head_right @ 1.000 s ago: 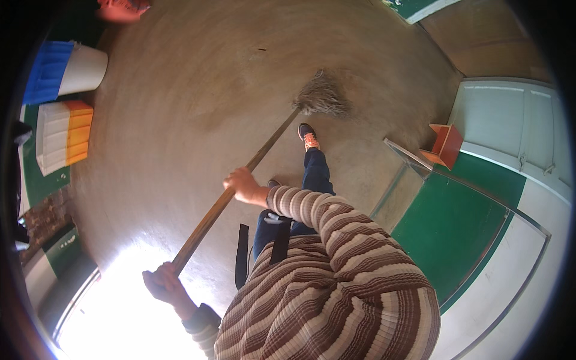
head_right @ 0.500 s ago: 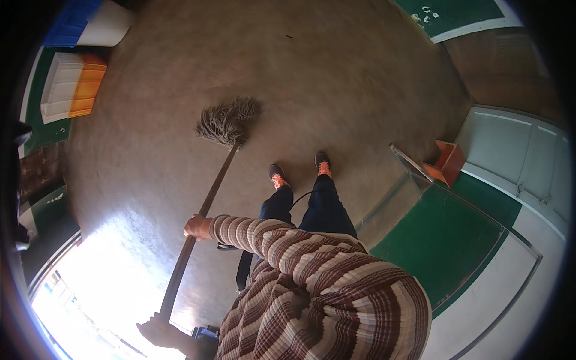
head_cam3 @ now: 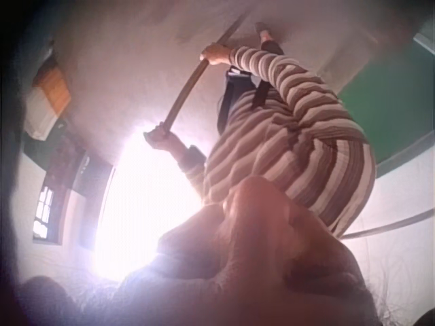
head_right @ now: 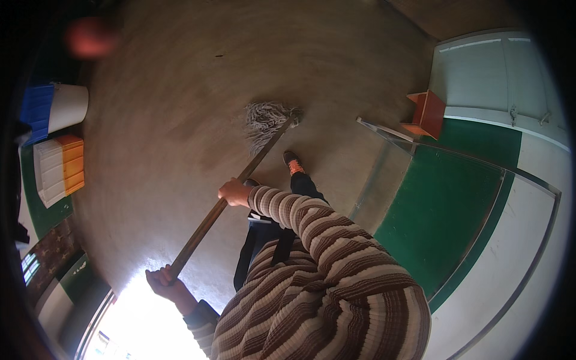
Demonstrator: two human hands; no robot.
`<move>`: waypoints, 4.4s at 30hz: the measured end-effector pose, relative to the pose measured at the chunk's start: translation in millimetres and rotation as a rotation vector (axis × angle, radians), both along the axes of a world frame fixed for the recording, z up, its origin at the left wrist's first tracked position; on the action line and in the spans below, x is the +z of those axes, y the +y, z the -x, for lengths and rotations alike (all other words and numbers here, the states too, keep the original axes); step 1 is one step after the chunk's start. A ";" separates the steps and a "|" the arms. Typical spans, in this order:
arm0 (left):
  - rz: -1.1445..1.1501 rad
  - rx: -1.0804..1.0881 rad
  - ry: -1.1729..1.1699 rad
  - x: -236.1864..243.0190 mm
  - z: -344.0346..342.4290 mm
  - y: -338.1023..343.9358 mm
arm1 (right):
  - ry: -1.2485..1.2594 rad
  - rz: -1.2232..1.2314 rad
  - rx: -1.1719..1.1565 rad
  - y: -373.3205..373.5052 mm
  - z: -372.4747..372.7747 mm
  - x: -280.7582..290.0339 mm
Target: The person moves stacked blue crates and a white bin, then picks up a red rectangular tile and places it on a metal rack. The person then uses a string mop to sweep and mop the concrete floor around the room.
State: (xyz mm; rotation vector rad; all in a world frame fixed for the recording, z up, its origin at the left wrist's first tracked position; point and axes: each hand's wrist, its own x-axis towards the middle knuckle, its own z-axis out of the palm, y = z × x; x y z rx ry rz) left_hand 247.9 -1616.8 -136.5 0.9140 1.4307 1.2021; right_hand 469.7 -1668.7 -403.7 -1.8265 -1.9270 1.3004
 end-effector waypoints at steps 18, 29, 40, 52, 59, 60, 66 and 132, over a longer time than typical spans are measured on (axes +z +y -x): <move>0.050 -1.022 -0.329 -51.8 -251.7 -67.8 | -0.095 -0.576 -0.925 -176.2 -223.8 -21.5; -0.037 -0.670 -0.259 -3.3 106.2 -68.2 | 0.035 -0.543 -0.569 -91.0 83.4 2.7; -0.118 0.141 0.193 118.7 430.4 -192.7 | 0.400 -0.253 0.262 -59.1 445.5 68.8; -0.504 -0.002 1.455 100.4 405.6 -192.7 | 0.218 -0.042 0.478 -55.1 454.3 80.2; -0.377 0.041 1.030 37.7 362.1 -154.3 | 0.140 -0.041 0.138 -95.9 339.8 53.3; -0.390 -0.035 1.002 27.3 346.3 -151.2 | 0.138 -0.064 0.065 -106.1 319.4 45.7; -0.329 -0.288 0.310 -18.0 205.9 -133.4 | 0.042 -0.020 -0.258 -168.5 198.7 2.2; -1.375 -3.595 1.400 -100.0 277.2 -276.7 | -0.010 0.626 -2.679 -211.6 833.9 -15.0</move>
